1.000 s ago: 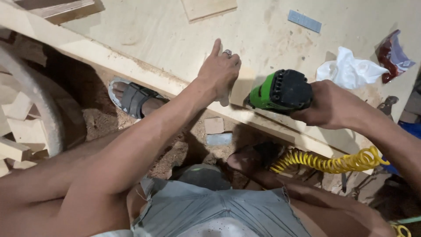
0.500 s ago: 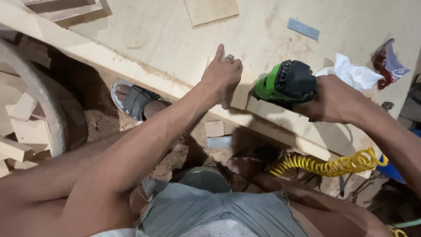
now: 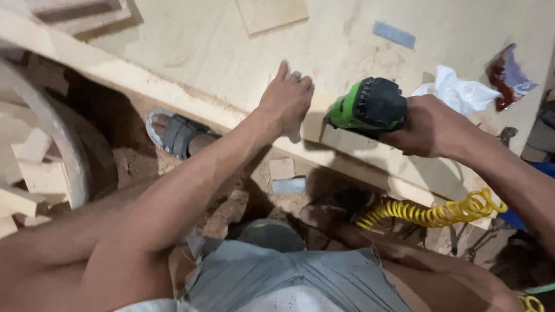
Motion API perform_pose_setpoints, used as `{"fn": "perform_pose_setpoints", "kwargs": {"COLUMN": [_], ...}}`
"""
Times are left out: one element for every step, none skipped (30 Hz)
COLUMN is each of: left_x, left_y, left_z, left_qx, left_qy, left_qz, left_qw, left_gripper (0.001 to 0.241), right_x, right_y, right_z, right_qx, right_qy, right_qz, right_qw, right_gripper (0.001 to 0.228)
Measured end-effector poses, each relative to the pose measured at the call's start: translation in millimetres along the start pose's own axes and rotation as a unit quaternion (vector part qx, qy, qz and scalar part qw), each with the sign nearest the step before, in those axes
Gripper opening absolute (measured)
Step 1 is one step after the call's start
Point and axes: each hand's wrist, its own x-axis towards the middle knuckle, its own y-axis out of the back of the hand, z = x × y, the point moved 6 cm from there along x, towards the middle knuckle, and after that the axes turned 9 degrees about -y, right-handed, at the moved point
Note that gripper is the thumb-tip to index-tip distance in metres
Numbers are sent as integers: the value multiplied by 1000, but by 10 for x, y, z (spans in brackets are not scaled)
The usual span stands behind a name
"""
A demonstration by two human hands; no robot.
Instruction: Assembling small wooden boxes by applying glue to the frames and nailing the base plates using a pneumatic nail gun.
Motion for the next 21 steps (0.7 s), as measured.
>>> {"fn": "perform_pose_setpoints", "kwargs": {"left_x": [-17, -56, -149, -249, -413, -589, -614, -643, -663, -737, -722, -745, -634, -493, -382, -229, -51, 131, 199, 271, 343], "left_y": [6, 32, 0, 35, 73, 85, 14, -17, -96, 76, 239, 400, 361, 329, 260, 160, 57, -50, -50, -52, -58], "left_z": [18, -43, -66, -103, -264, -403, -514, -635, -687, -629, -494, -336, -323, -193, -53, -38, 15, 63, 82, 106, 135], "left_qx": [8, -7, -31, -31, -139, -243, -238, -141, -49, -50, -55, -58, -55, 22, 98, 99, 143, 187, 186, 200, 215], "left_qy": [1, 64, 131, 136, 243, 344, 340, 350, 357, 352, 231, 105, 104, 3, -95, -95, -127, -159, -162, -169, -177], "left_qz": [4, 35, 62, 60, 111, 160, 162, 150, 133, 132, 100, 65, 65, 51, 34, 34, 20, 6, 6, 8, 8], "left_qw": [1000, 997, 989, 988, 954, 893, 895, 914, 923, 925, 966, 991, 991, 998, 990, 990, 981, 969, 969, 965, 960], "left_gripper": [94, 88, 87, 87, 99, 119, 119, 108, 102, 102, 106, 133, 133, 131, 129, 129, 106, 84, 84, 79, 76], "right_x": [-42, -83, -125, -164, -194, -228, -253, -272, -314, -347, -361, -379, -369, -355, -339, -302, -268, -228, -203, -175, -152], "right_y": [46, 92, 100, 117, 171, 234, 257, 273, 248, 225, 209, 197, 171, 130, 84, 20, -41, -102, -146, -176, -216], "right_z": [52, 96, 128, 142, 230, 325, 359, 430, 526, 544, 535, 521, 532, 524, 512, 535, 544, 553, 589, 588, 591], "right_qx": [3, 27, 47, 45, 46, 47, 53, 100, 142, 144, 153, 163, 166, 164, 160, 161, 152, 143, 144, 131, 119], "right_qy": [1, 3, 8, 13, -40, -92, -94, -117, -143, -148, -150, -153, -153, -142, -129, -128, -104, -80, -83, -52, -21], "right_qz": [8, 19, 21, 20, 56, 92, 96, 93, 85, 83, 73, 63, 63, 49, 33, 33, 26, 18, 17, 26, 34], "right_qw": [1000, 999, 999, 999, 997, 990, 990, 984, 976, 975, 974, 973, 972, 975, 978, 978, 983, 986, 986, 990, 992], "right_gripper": [18, 21, 27, 27, 40, 52, 52, 43, 43, 43, 36, 39, 39, 47, 57, 57, 60, 63, 63, 53, 44]}}
